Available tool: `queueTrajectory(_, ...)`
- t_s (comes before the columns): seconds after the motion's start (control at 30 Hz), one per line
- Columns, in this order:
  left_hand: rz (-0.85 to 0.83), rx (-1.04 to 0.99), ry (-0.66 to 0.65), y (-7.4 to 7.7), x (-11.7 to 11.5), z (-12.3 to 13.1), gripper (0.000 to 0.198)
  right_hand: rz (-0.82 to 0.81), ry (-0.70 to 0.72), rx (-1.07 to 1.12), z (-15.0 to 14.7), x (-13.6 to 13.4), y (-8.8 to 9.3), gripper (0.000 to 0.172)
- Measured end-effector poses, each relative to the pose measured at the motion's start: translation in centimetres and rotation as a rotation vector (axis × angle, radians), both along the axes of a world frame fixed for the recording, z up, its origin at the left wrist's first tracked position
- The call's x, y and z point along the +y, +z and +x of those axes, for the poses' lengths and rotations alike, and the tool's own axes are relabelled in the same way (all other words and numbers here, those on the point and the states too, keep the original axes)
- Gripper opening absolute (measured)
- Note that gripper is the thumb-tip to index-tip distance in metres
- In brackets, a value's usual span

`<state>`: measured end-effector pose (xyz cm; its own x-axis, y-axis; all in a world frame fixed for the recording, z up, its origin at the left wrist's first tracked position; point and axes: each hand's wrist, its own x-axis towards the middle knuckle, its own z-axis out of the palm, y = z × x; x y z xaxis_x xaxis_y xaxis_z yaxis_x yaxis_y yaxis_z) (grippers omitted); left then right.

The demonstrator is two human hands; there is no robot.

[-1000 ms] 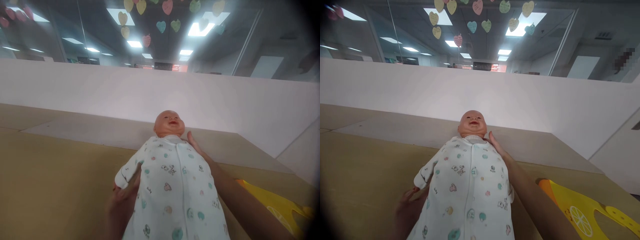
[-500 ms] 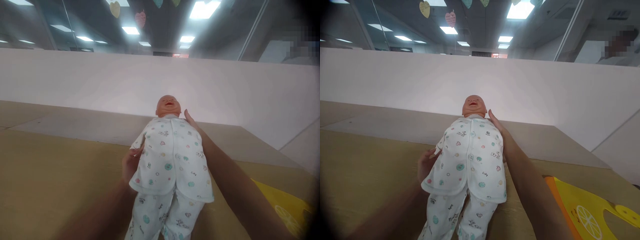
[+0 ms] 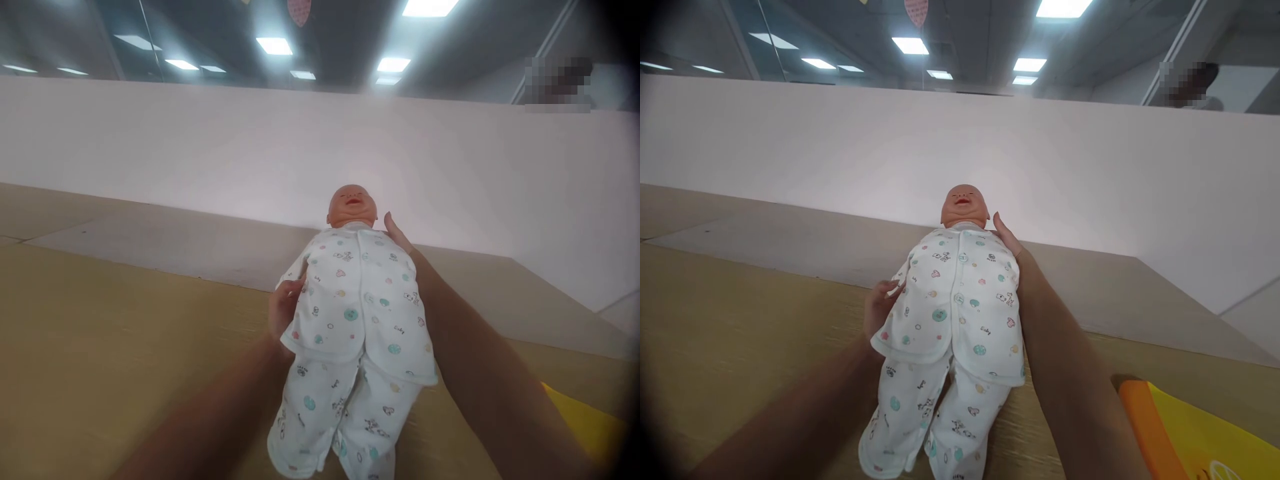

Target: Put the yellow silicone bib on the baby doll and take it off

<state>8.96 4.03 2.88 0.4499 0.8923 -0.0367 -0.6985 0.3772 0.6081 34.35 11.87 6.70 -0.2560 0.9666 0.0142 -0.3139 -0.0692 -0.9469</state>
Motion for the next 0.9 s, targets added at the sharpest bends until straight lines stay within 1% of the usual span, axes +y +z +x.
queueTrajectory(0.1, -0.02, -0.008, -0.078, -1.2, 0.9, 0.0, 0.018, -0.056, 0.069, 0.0, 0.6, 1.4, -1.8, 0.082)
queueTrajectory(0.17, -0.032, -0.01, -0.135, -2.0, 1.3, 0.0, 0.016, -0.075, 0.075, 0.002, 1.0, 2.0, -3.1, 0.083)
queueTrajectory(0.27, -0.012, -0.022, -0.15, -3.2, 1.9, -0.1, 0.013, -0.099, 0.073, 0.001, 1.1, 2.4, -4.5, 0.083)
queueTrajectory(0.33, -0.014, -0.035, -0.153, -3.8, 2.2, -0.2, 0.012, -0.105, 0.078, 0.004, 1.0, 2.5, -5.1, 0.083)
queueTrajectory(0.43, -0.036, -0.053, -0.206, -4.4, 2.4, -0.3, 0.023, -0.102, 0.108, 0.015, 0.5, 2.2, -5.3, 0.081)
queueTrajectory(0.53, -0.049, -0.048, -0.218, -4.6, 2.4, -0.3, 0.034, -0.092, 0.129, 0.026, 0.0, 1.8, -5.1, 0.079)
queueTrajectory(0.63, -0.063, -0.023, -0.206, -4.6, 2.3, -0.3, 0.036, -0.077, 0.146, 0.058, -0.3, 1.6, -5.0, 0.075)
queueTrajectory(0.77, -0.084, 0.025, -0.19, -4.8, 2.4, -0.3, 0.034, -0.081, 0.185, 0.113, -0.4, 1.6, -5.5, 0.071)
queueTrajectory(0.9, -0.118, 0.019, -0.212, -5.1, 2.5, -0.3, 0.039, -0.07, 0.161, 0.097, -0.3, 1.6, -6.3, 0.07)
